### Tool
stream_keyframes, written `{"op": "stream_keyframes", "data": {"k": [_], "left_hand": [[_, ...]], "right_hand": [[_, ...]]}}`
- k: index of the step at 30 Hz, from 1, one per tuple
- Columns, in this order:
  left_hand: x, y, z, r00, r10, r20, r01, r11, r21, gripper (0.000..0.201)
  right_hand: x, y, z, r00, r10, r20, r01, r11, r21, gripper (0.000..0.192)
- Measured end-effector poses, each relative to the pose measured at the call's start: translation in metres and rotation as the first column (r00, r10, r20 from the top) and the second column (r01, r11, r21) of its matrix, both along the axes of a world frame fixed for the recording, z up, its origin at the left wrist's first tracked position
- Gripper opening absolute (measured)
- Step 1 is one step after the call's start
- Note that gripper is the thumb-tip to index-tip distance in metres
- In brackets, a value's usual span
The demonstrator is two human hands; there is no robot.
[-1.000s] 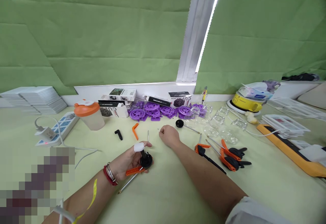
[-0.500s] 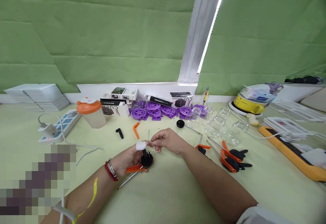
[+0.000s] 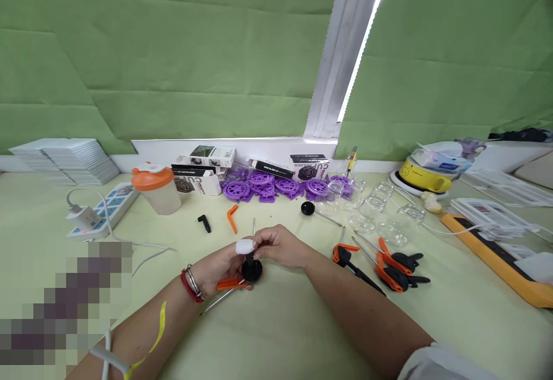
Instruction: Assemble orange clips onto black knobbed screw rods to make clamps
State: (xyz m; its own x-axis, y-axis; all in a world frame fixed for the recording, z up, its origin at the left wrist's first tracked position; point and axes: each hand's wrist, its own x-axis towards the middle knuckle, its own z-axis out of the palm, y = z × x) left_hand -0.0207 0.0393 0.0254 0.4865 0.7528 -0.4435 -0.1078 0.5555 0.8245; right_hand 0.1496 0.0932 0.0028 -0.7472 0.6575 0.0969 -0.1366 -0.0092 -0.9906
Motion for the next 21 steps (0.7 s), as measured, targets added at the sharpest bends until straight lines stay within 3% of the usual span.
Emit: {"op": "stream_keyframes", "data": {"k": [21], "left_hand": [[0.0012,-0.0018,0.0026,1.000,-0.010,-0.009,0.010,1.000,0.030,0.042]], "right_hand": [[0.0011,-0.0009,0.0052,0.998,-0.017,0.066,0.005,0.985,0.170,0.021]]}}
